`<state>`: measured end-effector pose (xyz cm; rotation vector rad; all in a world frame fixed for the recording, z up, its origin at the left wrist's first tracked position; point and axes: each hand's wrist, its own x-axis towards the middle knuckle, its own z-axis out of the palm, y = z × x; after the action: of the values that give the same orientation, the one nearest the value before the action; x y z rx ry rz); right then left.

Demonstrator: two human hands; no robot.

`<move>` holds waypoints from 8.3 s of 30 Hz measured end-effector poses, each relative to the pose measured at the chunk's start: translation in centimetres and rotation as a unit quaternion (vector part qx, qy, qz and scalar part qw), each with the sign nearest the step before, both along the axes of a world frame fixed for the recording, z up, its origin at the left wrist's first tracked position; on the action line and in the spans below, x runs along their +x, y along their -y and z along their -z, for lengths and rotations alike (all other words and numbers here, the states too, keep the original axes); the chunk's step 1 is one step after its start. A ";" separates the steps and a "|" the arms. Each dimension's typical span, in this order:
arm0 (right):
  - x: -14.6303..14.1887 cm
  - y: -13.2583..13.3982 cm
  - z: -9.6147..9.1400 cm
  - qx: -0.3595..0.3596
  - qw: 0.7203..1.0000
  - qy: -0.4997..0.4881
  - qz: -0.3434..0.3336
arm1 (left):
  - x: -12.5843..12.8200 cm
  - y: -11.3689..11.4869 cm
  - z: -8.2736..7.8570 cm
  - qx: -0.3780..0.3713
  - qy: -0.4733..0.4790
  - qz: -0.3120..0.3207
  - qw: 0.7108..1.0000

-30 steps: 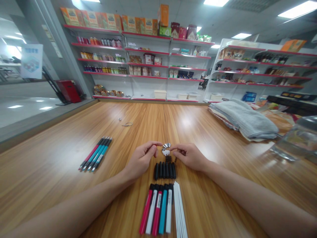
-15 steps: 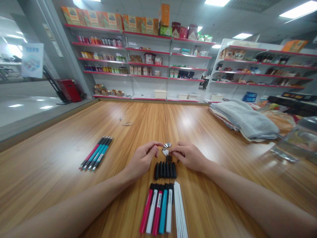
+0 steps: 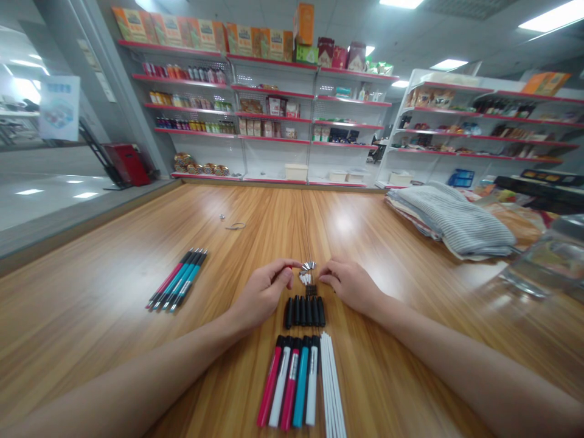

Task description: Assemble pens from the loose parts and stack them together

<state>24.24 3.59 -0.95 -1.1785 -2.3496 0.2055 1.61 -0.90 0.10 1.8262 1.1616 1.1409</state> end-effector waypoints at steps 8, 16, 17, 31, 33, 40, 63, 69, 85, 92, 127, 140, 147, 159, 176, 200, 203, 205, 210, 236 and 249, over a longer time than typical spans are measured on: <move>-0.2 0.5 -0.2 0.048 0.998 0.027 0.001 | 0.1 0.3 -0.3 0.010 -0.008 -0.005 1.000; -1.0 2.3 -1.1 0.156 0.968 -0.110 -0.165 | 0.4 0.8 0.1 0.150 -0.139 0.046 0.978; -1.1 2.6 -1.1 0.160 0.964 -0.110 -0.181 | 0.4 0.8 0.2 0.180 -0.162 0.060 0.968; -0.9 3.3 -1.5 0.128 0.969 -0.094 -0.188 | 0.2 1.0 -0.4 0.337 -0.333 0.078 0.877; -0.6 3.5 -2.3 0.095 0.982 -0.057 -0.154 | 0.1 1.1 -0.5 0.324 -0.324 0.067 0.886; 0.4 4.6 -6.2 -0.449 0.856 0.189 -0.173 | -0.4 1.1 -0.7 0.297 -0.292 0.045 0.908; 1.1 6.3 -6.2 -0.219 0.929 0.298 -0.004 | -0.4 1.0 -0.8 0.289 -0.285 0.047 0.912; 0.9 6.4 -6.1 -0.067 0.939 0.335 -0.040 | -0.4 1.0 -0.7 0.299 -0.280 0.049 0.911; -1.4 4.9 -3.5 0.117 0.984 0.123 -0.061 | -0.6 0.9 -0.4 0.290 -0.267 0.037 0.918; -1.2 4.3 -2.3 0.123 0.989 0.047 -0.061 | -0.6 0.8 -0.2 0.278 -0.269 0.007 0.922; -2.4 5.3 -2.2 0.181 0.979 0.037 -0.092 | -0.1 1.1 -0.6 0.289 -0.308 0.052 0.905; -1.9 5.3 -1.4 0.149 0.984 -0.005 -0.102 | 0.3 1.3 -0.6 0.350 -0.388 0.038 0.852; -2.1 5.3 -1.9 0.144 0.984 0.008 -0.108 | 0.2 0.9 0.2 0.314 -0.373 0.043 0.872; -2.3 5.3 -1.7 0.162 0.977 -0.014 -0.137 | 0.3 1.1 -0.6 0.328 -0.392 0.036 0.858; -2.3 5.3 -2.3 0.195 0.979 0.017 -0.062 | 0.0 1.0 -0.5 0.336 -0.433 0.003 0.837; -2.2 5.3 -2.8 0.212 0.977 0.010 0.025 | -0.5 1.0 -1.0 0.296 -0.420 -0.009 0.858; -2.0 5.2 -2.7 0.222 0.975 0.006 0.017 | -0.5 0.9 -0.7 0.275 -0.404 -0.018 0.872; -1.9 5.2 -2.6 0.223 0.975 0.002 0.009 | -0.5 1.0 -0.6 0.261 -0.396 -0.019 0.880; -1.8 5.1 -2.4 0.223 0.975 -0.011 -0.002 | -0.5 1.1 -0.8 0.242 -0.379 0.000 0.893; -2.0 5.0 -1.8 0.222 0.973 -0.007 -0.066 | -0.2 1.6 -0.9 0.310 -0.431 0.012 0.848; -2.0 4.7 -2.1 0.229 0.970 -0.056 -0.053 | -0.2 1.5 -1.1 0.299 -0.413 0.026 0.860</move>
<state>22.21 -1.09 1.20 -0.7955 -2.1991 -0.2202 1.45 -2.37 1.19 2.9948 1.2507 0.7061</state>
